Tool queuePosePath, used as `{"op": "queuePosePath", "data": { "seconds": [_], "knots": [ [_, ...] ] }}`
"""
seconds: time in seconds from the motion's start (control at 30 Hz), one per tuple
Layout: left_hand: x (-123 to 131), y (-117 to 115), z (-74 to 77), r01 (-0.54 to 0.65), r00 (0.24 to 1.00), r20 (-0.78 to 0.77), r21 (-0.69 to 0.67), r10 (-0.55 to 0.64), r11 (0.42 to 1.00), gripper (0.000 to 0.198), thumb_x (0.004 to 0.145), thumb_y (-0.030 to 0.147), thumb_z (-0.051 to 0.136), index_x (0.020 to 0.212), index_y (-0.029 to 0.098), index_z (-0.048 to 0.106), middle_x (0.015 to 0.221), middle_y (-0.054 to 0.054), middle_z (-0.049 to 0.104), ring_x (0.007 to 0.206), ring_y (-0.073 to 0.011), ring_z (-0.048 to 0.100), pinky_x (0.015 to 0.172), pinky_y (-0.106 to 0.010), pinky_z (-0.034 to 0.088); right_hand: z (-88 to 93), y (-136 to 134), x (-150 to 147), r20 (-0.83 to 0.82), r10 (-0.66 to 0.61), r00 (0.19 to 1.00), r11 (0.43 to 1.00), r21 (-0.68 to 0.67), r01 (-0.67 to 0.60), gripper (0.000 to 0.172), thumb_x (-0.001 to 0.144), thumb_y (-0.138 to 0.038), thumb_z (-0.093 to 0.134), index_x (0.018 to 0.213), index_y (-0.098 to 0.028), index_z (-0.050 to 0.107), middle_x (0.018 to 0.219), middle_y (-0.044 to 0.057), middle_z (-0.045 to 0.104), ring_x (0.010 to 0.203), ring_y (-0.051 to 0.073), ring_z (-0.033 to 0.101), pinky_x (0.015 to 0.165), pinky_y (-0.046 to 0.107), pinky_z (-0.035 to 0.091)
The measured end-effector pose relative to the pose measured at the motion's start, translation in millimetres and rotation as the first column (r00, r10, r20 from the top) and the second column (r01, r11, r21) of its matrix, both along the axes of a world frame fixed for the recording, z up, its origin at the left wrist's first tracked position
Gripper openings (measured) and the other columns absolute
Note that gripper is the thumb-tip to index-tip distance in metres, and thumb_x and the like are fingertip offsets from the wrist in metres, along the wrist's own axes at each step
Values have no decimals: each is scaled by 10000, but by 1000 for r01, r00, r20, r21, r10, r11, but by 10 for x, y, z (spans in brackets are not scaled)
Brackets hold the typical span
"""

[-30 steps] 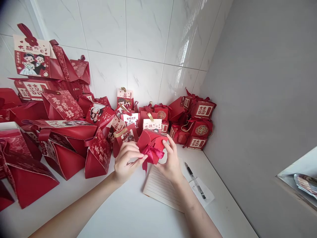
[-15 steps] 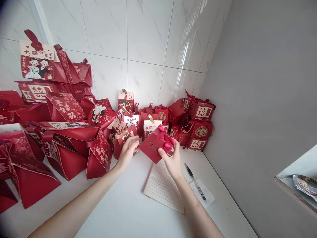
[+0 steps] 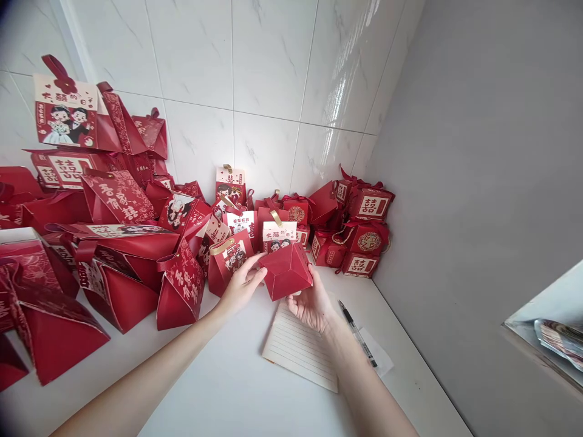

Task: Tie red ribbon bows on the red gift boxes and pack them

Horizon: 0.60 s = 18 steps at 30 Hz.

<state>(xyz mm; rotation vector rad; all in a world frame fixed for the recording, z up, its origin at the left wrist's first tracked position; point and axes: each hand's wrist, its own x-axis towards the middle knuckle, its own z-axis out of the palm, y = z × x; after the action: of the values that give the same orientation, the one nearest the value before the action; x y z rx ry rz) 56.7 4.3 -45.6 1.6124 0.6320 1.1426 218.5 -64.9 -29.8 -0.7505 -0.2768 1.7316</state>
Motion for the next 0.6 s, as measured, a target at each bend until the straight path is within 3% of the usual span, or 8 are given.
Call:
{"op": "queuePosePath", "data": {
  "seconds": [0.37, 0.6],
  "knots": [
    [-12, -67, 55, -24, 998, -60, 40, 27, 999, 484, 828, 473, 507, 1226, 197, 516, 1247, -92, 580, 992, -221, 631, 797, -322, 548, -71, 35, 55, 37, 36, 999, 999, 27, -37, 470, 871, -577, 376, 1036, -156, 504, 701, 37, 609, 490, 106, 543, 459, 192, 515],
    [-34, -49, 67, -66, 996, -63, 50, 69, 997, 470, 854, 495, 443, 1196, 197, 565, 1112, -91, 607, 855, -186, 636, 690, -285, 554, -126, 56, 91, 84, 204, 975, 972, 105, -212, 449, 789, -575, 473, 988, -172, 499, 720, 51, 598, 449, 85, 431, 382, 164, 348]
  ]
}}
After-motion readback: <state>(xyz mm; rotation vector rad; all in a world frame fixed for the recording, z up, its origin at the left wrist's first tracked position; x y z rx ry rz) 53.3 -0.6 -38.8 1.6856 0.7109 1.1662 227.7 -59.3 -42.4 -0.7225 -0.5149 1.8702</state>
